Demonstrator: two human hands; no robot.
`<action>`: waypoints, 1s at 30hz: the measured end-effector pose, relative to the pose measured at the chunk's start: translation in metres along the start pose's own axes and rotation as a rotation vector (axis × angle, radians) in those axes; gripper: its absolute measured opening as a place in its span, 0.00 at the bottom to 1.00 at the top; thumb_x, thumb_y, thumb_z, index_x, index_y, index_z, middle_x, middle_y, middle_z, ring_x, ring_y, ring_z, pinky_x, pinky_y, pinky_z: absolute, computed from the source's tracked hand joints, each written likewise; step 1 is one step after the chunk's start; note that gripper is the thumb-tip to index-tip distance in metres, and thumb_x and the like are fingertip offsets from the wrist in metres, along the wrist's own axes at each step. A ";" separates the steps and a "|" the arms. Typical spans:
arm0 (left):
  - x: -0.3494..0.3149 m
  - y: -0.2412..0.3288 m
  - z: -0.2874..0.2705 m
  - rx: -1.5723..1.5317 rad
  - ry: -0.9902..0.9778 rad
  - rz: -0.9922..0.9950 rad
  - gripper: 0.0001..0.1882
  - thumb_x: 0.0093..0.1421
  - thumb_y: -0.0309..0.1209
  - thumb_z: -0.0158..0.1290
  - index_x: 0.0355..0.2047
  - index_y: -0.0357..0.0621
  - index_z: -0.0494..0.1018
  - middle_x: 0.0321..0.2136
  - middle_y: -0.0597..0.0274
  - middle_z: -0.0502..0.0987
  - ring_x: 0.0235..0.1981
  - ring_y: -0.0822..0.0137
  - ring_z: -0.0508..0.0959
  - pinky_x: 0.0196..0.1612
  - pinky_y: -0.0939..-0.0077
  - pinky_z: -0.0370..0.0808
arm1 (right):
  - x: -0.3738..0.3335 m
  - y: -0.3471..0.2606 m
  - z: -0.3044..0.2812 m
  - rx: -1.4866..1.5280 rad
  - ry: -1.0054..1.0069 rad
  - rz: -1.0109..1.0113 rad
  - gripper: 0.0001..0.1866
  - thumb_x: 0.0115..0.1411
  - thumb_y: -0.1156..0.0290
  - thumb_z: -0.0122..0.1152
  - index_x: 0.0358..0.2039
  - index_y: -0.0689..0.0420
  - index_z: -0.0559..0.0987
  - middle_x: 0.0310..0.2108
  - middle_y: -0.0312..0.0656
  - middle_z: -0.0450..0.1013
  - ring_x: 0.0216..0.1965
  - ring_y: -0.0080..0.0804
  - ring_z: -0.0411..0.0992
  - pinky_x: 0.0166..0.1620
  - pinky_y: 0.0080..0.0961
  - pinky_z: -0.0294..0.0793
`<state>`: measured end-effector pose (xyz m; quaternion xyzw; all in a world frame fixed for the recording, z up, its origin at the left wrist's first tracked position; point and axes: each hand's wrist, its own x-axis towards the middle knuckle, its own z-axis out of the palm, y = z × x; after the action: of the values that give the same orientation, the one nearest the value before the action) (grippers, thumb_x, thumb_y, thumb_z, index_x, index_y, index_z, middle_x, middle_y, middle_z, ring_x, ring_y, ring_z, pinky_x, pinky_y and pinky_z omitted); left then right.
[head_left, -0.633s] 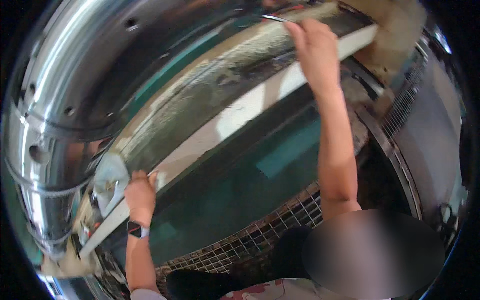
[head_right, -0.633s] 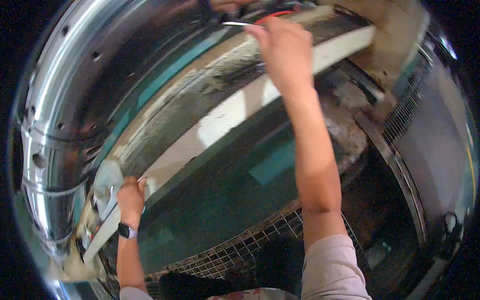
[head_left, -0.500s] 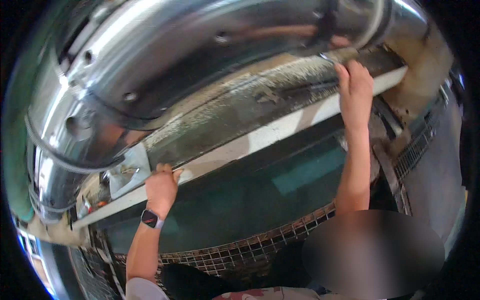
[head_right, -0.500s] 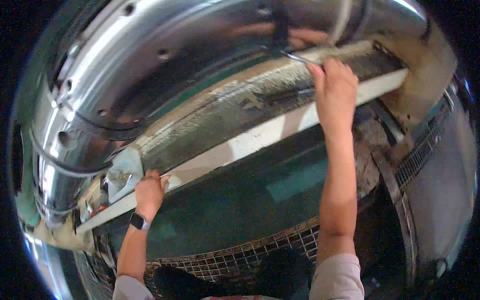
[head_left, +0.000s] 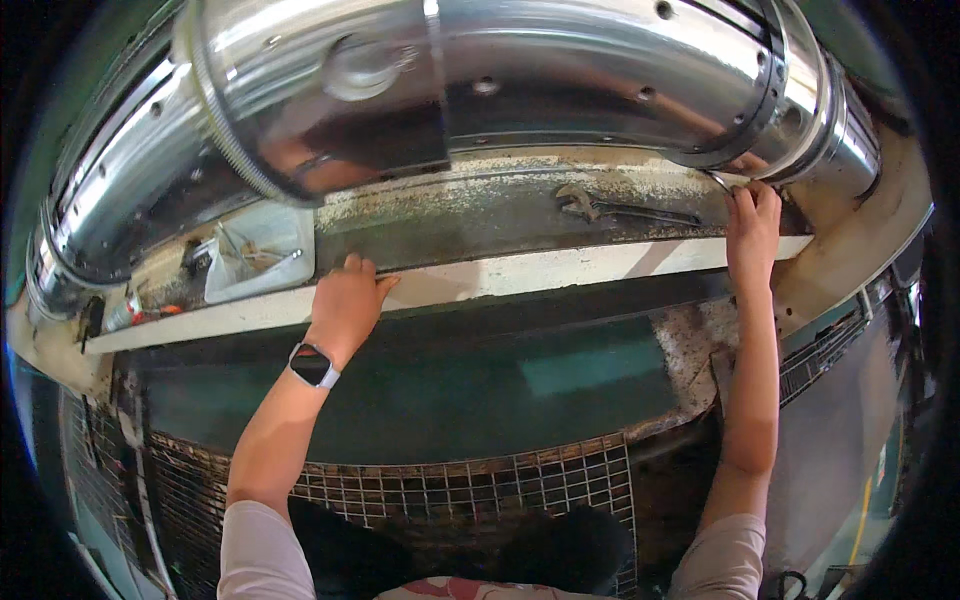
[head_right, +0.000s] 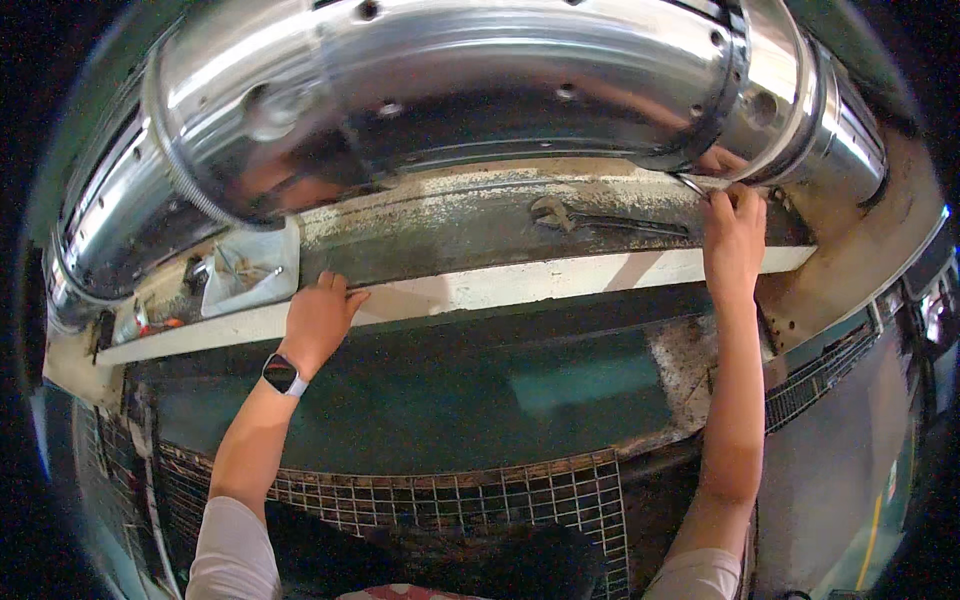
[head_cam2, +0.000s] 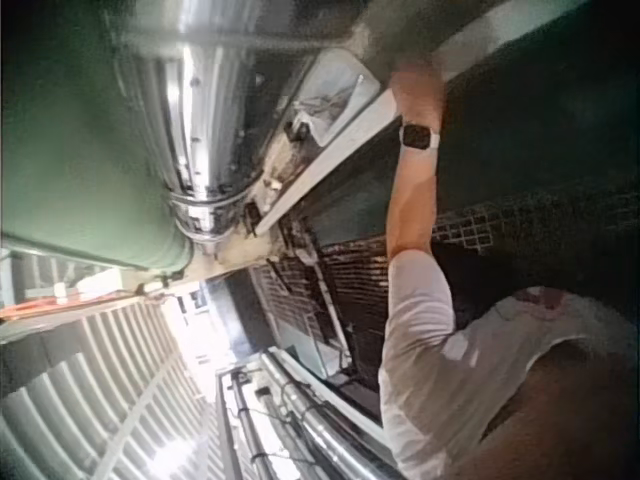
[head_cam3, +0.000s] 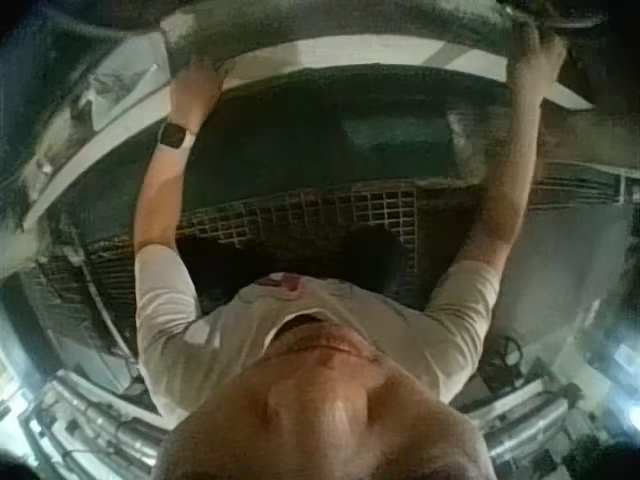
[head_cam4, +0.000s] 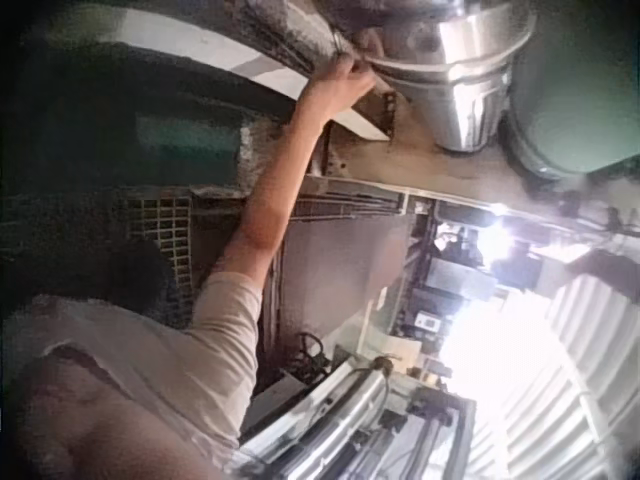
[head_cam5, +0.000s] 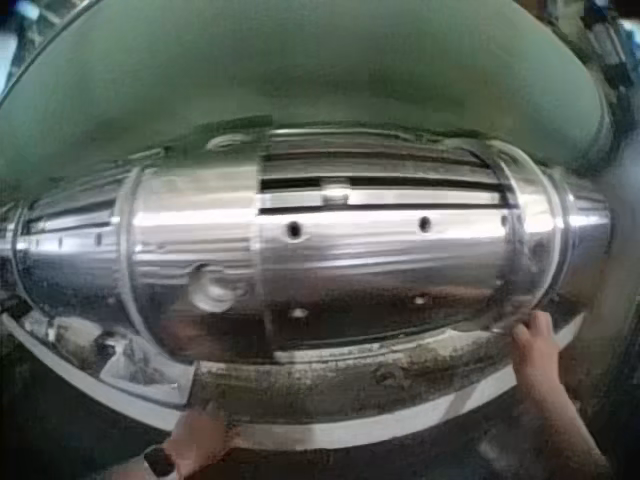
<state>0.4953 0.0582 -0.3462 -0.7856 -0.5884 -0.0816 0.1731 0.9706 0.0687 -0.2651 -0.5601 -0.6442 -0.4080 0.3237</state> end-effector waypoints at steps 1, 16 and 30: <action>-0.002 -0.001 0.001 -0.037 0.021 -0.002 0.17 0.57 0.43 0.50 0.28 0.40 0.69 0.26 0.52 0.71 0.25 0.53 0.76 0.25 0.64 0.73 | -0.004 0.003 0.000 0.038 0.004 0.027 0.06 0.55 0.74 0.56 0.32 0.61 0.73 0.35 0.44 0.68 0.38 0.44 0.66 0.41 0.35 0.67; -0.015 -0.016 0.006 -0.223 0.108 -0.024 0.15 0.55 0.38 0.52 0.32 0.37 0.68 0.31 0.51 0.71 0.27 0.51 0.76 0.29 0.60 0.73 | 0.041 -0.231 -0.091 1.191 -0.030 0.188 0.07 0.60 0.74 0.51 0.34 0.61 0.76 0.32 0.36 0.66 0.33 0.24 0.62 0.40 0.19 0.63; -0.016 -0.019 0.012 -0.336 0.130 -0.033 0.15 0.54 0.38 0.53 0.31 0.37 0.69 0.31 0.52 0.70 0.28 0.51 0.76 0.30 0.62 0.73 | 0.054 -0.272 -0.052 1.139 0.034 0.083 0.07 0.58 0.82 0.49 0.37 0.60 0.71 0.33 0.40 0.73 0.31 0.26 0.74 0.36 0.20 0.72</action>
<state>0.4715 0.0528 -0.3598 -0.7868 -0.5669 -0.2322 0.0756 0.6916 0.0366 -0.2387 -0.3155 -0.7346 0.0075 0.6006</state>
